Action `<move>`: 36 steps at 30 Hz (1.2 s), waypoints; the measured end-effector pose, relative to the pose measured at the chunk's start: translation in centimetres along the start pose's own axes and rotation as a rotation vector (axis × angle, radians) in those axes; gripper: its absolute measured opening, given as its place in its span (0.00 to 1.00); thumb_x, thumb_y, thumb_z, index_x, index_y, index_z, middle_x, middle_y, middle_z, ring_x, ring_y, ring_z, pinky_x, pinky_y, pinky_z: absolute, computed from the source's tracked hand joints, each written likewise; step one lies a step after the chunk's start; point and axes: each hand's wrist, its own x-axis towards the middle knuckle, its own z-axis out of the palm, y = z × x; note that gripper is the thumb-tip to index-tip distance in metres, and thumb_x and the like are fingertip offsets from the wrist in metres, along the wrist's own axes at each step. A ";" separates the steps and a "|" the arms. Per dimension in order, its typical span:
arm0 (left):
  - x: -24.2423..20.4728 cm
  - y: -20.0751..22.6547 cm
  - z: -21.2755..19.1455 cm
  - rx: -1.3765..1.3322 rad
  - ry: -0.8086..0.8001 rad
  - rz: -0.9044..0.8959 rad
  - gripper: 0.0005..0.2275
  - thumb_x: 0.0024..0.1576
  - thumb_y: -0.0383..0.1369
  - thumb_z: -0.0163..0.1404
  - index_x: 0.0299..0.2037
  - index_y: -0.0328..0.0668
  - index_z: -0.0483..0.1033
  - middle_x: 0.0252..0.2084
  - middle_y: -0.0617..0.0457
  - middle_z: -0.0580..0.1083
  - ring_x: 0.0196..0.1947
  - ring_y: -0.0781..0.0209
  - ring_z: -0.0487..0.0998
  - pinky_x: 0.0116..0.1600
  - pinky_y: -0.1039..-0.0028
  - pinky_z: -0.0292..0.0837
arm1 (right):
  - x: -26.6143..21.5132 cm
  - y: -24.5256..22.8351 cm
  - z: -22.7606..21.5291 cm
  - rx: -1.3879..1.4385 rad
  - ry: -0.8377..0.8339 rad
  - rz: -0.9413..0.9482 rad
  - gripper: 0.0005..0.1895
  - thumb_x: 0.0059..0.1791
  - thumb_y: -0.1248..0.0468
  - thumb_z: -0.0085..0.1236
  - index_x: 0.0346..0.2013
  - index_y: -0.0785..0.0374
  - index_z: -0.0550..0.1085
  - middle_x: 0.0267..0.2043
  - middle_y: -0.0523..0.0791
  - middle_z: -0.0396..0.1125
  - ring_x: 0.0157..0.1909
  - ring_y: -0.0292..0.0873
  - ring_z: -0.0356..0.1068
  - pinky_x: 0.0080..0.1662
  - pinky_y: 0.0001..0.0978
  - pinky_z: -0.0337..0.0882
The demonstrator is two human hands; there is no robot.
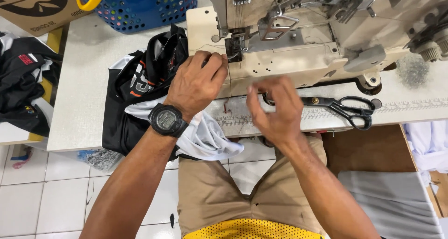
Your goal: The person is threading an industrial overlock sewing machine using tweezers to pull thread through various guides and tensioners.
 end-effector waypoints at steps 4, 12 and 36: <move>0.2 0.2 -0.1 -0.002 0.008 -0.016 0.08 0.67 0.23 0.50 0.39 0.39 0.82 0.37 0.47 0.71 0.38 0.47 0.79 0.37 0.67 0.79 | 3.4 1.3 0.7 -0.137 -0.019 -0.056 0.03 0.57 0.71 0.68 0.45 0.67 0.81 0.36 0.46 0.70 0.38 0.49 0.72 0.44 0.43 0.76; -0.3 0.7 0.2 -0.024 0.059 -0.033 0.06 0.67 0.22 0.52 0.41 0.35 0.82 0.37 0.46 0.72 0.37 0.46 0.78 0.36 0.66 0.77 | 4.2 1.2 2.0 -0.158 -0.142 0.191 0.05 0.54 0.62 0.72 0.41 0.60 0.86 0.33 0.41 0.70 0.41 0.49 0.73 0.54 0.47 0.63; -0.2 0.6 -0.4 -0.047 0.035 -0.035 0.09 0.68 0.22 0.47 0.39 0.35 0.81 0.38 0.45 0.71 0.38 0.46 0.78 0.36 0.65 0.76 | 8.0 0.0 0.2 -0.054 -0.357 0.580 0.08 0.53 0.59 0.65 0.39 0.59 0.87 0.25 0.44 0.73 0.30 0.41 0.73 0.37 0.37 0.75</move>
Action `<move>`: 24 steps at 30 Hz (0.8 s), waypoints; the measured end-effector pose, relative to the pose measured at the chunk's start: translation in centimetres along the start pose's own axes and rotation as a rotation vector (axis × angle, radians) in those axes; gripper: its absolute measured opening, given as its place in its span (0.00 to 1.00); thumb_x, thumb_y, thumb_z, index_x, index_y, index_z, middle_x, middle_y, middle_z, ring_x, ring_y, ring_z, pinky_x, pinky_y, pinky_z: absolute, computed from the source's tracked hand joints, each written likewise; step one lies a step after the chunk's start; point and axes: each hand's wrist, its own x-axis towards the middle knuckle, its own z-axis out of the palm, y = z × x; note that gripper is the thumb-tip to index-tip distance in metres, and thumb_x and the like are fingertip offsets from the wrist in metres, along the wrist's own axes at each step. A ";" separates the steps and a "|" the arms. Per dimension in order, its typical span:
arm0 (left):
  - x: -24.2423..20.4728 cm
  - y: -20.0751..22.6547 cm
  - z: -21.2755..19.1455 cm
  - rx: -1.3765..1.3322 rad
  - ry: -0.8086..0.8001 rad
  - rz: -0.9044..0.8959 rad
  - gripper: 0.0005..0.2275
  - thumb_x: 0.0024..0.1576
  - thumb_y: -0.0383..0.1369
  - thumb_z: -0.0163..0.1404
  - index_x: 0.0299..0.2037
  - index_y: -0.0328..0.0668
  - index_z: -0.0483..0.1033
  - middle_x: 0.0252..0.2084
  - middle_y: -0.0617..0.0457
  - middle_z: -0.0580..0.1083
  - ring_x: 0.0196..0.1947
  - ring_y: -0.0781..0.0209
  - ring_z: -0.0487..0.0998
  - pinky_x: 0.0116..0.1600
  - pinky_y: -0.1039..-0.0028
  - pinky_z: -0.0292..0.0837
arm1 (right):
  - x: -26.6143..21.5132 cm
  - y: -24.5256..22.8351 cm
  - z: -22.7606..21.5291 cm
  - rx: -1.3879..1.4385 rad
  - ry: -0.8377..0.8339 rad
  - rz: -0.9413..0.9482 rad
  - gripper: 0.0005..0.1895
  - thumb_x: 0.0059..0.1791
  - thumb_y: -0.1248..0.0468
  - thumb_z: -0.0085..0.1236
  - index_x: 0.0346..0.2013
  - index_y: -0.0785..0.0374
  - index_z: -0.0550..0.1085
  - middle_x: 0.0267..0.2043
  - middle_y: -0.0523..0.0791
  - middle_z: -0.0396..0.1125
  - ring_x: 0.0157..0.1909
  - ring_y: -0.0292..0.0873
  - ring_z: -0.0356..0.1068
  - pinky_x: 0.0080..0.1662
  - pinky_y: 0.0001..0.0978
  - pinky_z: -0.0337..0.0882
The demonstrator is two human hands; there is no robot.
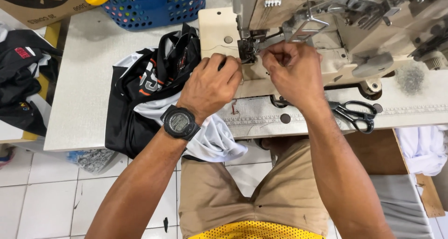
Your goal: The person is threading an industrial overlock sewing machine using tweezers to pull thread through various guides and tensioners.
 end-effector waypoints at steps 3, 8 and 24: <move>0.0 -0.2 0.0 -0.006 -0.017 -0.003 0.09 0.68 0.22 0.46 0.39 0.36 0.81 0.37 0.47 0.71 0.37 0.47 0.77 0.36 0.65 0.75 | 0.2 0.8 0.0 0.005 0.012 -0.028 0.08 0.52 0.60 0.67 0.38 0.60 0.87 0.24 0.43 0.72 0.29 0.41 0.73 0.36 0.37 0.75; -0.3 0.0 0.1 -0.005 -0.068 -0.007 0.08 0.68 0.22 0.47 0.39 0.36 0.80 0.38 0.45 0.71 0.39 0.45 0.78 0.38 0.63 0.76 | -0.3 2.4 -0.4 0.116 -0.014 -0.095 0.06 0.52 0.65 0.70 0.39 0.66 0.86 0.28 0.49 0.72 0.33 0.43 0.73 0.38 0.40 0.76; 0.6 0.1 -0.2 0.092 -0.092 -0.020 0.04 0.67 0.22 0.56 0.39 0.38 0.80 0.35 0.50 0.69 0.37 0.50 0.78 0.37 0.68 0.77 | -0.3 3.6 -0.5 0.135 0.020 -0.193 0.06 0.54 0.68 0.73 0.43 0.68 0.86 0.33 0.52 0.71 0.36 0.49 0.80 0.41 0.44 0.81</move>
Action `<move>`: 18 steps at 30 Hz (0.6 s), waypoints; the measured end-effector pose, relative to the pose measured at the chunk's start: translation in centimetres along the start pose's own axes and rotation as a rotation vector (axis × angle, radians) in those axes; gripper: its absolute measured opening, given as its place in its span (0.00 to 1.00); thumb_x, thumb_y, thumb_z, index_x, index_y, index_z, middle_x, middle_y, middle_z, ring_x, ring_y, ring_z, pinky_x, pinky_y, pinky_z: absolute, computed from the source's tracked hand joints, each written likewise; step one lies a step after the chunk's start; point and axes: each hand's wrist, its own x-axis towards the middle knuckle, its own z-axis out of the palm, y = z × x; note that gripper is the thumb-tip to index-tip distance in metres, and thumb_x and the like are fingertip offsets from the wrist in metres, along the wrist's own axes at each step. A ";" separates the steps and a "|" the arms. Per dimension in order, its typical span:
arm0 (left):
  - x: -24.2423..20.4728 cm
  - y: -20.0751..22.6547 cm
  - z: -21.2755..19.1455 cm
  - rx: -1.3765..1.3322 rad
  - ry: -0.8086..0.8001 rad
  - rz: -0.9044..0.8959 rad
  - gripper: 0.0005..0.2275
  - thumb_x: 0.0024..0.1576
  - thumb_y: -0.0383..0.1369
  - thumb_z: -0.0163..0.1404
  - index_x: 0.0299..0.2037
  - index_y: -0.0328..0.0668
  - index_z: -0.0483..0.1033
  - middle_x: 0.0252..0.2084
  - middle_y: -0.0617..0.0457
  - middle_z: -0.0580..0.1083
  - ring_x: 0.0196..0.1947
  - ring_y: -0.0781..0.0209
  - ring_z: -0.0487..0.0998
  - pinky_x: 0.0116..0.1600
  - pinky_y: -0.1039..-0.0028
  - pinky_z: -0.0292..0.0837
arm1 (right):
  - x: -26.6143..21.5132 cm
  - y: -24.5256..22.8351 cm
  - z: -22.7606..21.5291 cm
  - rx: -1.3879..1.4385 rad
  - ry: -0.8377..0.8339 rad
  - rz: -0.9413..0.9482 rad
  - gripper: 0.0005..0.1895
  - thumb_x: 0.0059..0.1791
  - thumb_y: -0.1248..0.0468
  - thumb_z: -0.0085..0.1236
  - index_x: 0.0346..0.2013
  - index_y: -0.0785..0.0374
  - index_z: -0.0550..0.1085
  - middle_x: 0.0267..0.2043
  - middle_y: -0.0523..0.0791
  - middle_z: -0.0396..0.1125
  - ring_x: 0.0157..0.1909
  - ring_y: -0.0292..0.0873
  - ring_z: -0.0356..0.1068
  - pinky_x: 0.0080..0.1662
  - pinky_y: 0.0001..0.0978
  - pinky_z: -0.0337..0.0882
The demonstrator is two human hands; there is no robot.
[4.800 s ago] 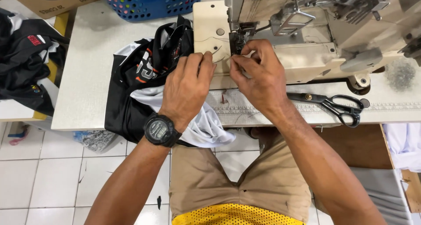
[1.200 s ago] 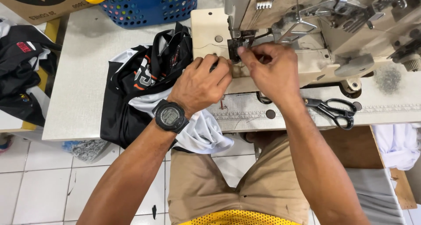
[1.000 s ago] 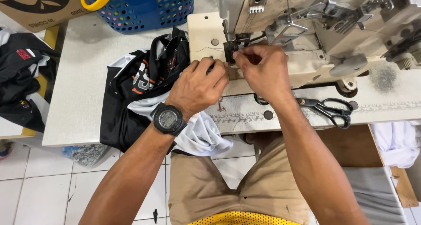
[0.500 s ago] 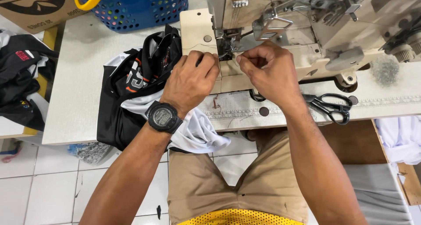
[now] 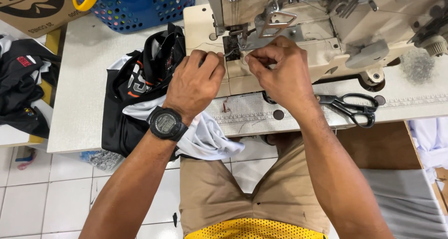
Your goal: The person is threading an industrial overlock sewing machine using tweezers to pull thread through various guides and tensioners.
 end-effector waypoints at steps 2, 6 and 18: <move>-0.1 -0.2 0.2 0.000 -0.005 0.006 0.04 0.67 0.23 0.56 0.40 0.38 0.80 0.35 0.51 0.69 0.37 0.51 0.78 0.37 0.68 0.77 | 0.2 0.5 0.1 -0.016 0.007 -0.020 0.06 0.54 0.68 0.74 0.42 0.68 0.86 0.33 0.52 0.71 0.35 0.50 0.80 0.40 0.43 0.81; 0.1 0.1 -1.2 -0.011 -0.199 -0.031 0.06 0.63 0.19 0.60 0.48 0.32 0.80 0.42 0.50 0.69 0.40 0.50 0.74 0.37 0.64 0.78 | 0.5 -0.5 0.3 -0.175 -0.055 0.101 0.07 0.54 0.60 0.71 0.39 0.60 0.87 0.41 0.45 0.77 0.44 0.46 0.76 0.60 0.57 0.67; -1.0 -0.2 -0.1 -0.073 -0.234 -0.070 0.10 0.64 0.19 0.59 0.53 0.33 0.79 0.43 0.50 0.72 0.42 0.50 0.75 0.42 0.63 0.81 | 0.4 0.2 0.4 -0.202 -0.051 0.075 0.06 0.54 0.60 0.71 0.41 0.59 0.87 0.41 0.44 0.76 0.42 0.45 0.77 0.57 0.52 0.72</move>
